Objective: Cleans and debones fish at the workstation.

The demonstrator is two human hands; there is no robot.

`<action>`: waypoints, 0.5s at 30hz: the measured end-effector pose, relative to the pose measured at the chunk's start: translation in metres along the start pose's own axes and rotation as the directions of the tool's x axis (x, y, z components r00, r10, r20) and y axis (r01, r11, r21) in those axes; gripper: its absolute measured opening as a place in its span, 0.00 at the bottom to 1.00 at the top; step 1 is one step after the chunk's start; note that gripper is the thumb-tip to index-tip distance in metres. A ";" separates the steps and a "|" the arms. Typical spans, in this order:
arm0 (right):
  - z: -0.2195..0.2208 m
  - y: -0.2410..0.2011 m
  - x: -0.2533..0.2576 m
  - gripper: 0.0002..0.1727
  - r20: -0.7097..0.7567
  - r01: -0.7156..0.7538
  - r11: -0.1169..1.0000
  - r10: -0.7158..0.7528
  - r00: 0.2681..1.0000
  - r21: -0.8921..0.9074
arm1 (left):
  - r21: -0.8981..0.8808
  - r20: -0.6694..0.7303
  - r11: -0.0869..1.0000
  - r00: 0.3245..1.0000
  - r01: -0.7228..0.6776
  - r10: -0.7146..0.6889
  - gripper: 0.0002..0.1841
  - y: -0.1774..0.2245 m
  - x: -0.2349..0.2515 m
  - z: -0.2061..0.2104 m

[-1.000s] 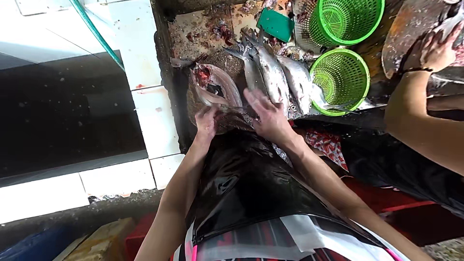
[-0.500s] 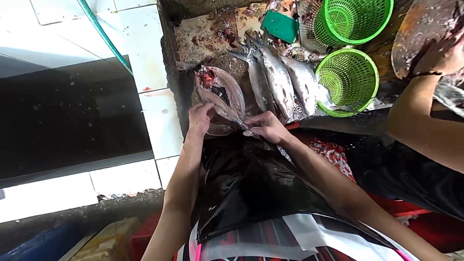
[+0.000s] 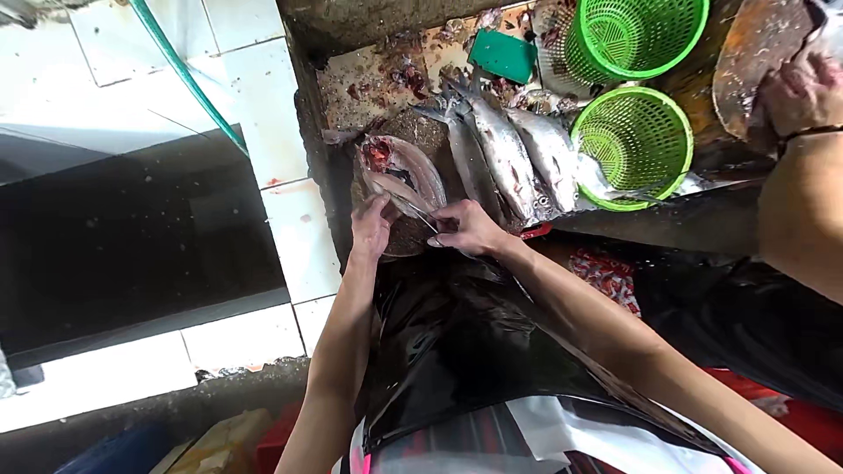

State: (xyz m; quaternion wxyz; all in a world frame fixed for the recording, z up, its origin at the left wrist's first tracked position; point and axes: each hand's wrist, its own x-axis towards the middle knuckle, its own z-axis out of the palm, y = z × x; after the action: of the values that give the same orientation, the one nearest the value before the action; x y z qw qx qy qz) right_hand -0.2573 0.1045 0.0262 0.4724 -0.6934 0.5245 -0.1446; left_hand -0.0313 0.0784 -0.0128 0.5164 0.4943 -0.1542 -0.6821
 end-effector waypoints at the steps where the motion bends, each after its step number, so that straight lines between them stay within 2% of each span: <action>1: -0.001 -0.003 0.003 0.17 0.041 0.005 0.995 -0.001 0.999 -0.100 | 0.024 0.032 1.000 0.999 -0.005 0.004 0.07 0.001 0.002 -0.003; 3: -0.009 -0.013 0.003 0.19 0.143 -0.008 0.974 0.041 0.989 -0.226 | 0.093 0.057 0.996 0.998 -0.005 -0.001 0.08 0.000 0.004 -0.007; 4: -0.015 -0.015 0.000 0.24 0.160 -0.018 0.980 0.050 0.986 -0.197 | 0.103 0.037 0.995 0.999 -0.005 0.001 0.08 -0.001 0.004 -0.005; 5: -0.025 -0.017 -0.005 0.34 0.161 -0.024 0.998 0.034 0.986 -0.060 | 0.084 -0.002 0.996 1.000 -0.002 0.002 0.08 -0.002 0.003 -0.001; 6: -0.036 -0.015 -0.012 0.45 0.158 -0.013 0.984 -0.015 0.987 0.180 | 0.032 -0.049 0.999 0.999 0.011 -0.009 0.07 -0.003 0.002 0.005; 7: -0.042 -0.012 -0.018 0.52 0.122 0.005 0.880 -0.072 0.990 0.475 | -0.040 -0.094 0.998 0.995 0.042 -0.046 0.07 -0.004 0.001 0.011; 8: -0.043 -0.011 -0.022 0.57 0.031 0.039 0.704 -0.087 0.996 0.709 | -0.118 -0.140 0.989 0.985 0.086 -0.102 0.08 -0.004 -0.001 0.018; 10: -0.037 -0.016 -0.027 0.70 -0.161 0.167 0.393 -0.048 0.986 0.904 | -0.228 -0.240 0.965 0.952 0.133 -0.189 0.07 -0.009 -0.002 0.037; 11: -0.032 -0.019 -0.027 0.73 -0.269 0.265 0.376 -0.044 0.962 0.888 | -0.253 -0.264 0.958 0.944 0.132 -0.200 0.09 -0.012 -0.002 0.044; 12: -0.027 -0.019 -0.026 0.74 -0.358 0.348 0.495 -0.078 0.930 0.796 | -0.239 -0.265 0.963 0.945 0.125 -0.189 0.12 -0.015 -0.003 0.050; 13: -0.025 -0.019 -0.027 0.72 -0.406 0.369 0.726 -0.135 0.904 0.581 | -0.200 -0.275 0.974 0.948 0.109 -0.162 0.15 -0.019 -0.004 0.053; 14: -0.024 -0.021 -0.029 0.71 -0.410 0.284 0.930 -0.170 0.896 0.235 | -0.157 -0.271 0.984 0.955 0.081 -0.122 0.15 -0.023 -0.004 0.054; 15: -0.022 -0.024 -0.029 0.70 -0.401 0.126 0.984 -0.167 0.901 -0.127 | -0.128 -0.263 0.991 0.962 0.045 -0.077 0.12 -0.026 -0.003 0.054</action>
State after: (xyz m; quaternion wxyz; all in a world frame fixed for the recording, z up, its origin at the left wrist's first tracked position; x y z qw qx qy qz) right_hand -0.2699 0.1190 0.0655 0.3051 -0.7072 0.5648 -0.2963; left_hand -0.0909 0.0759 -0.0044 0.5400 0.5543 -0.0264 -0.6328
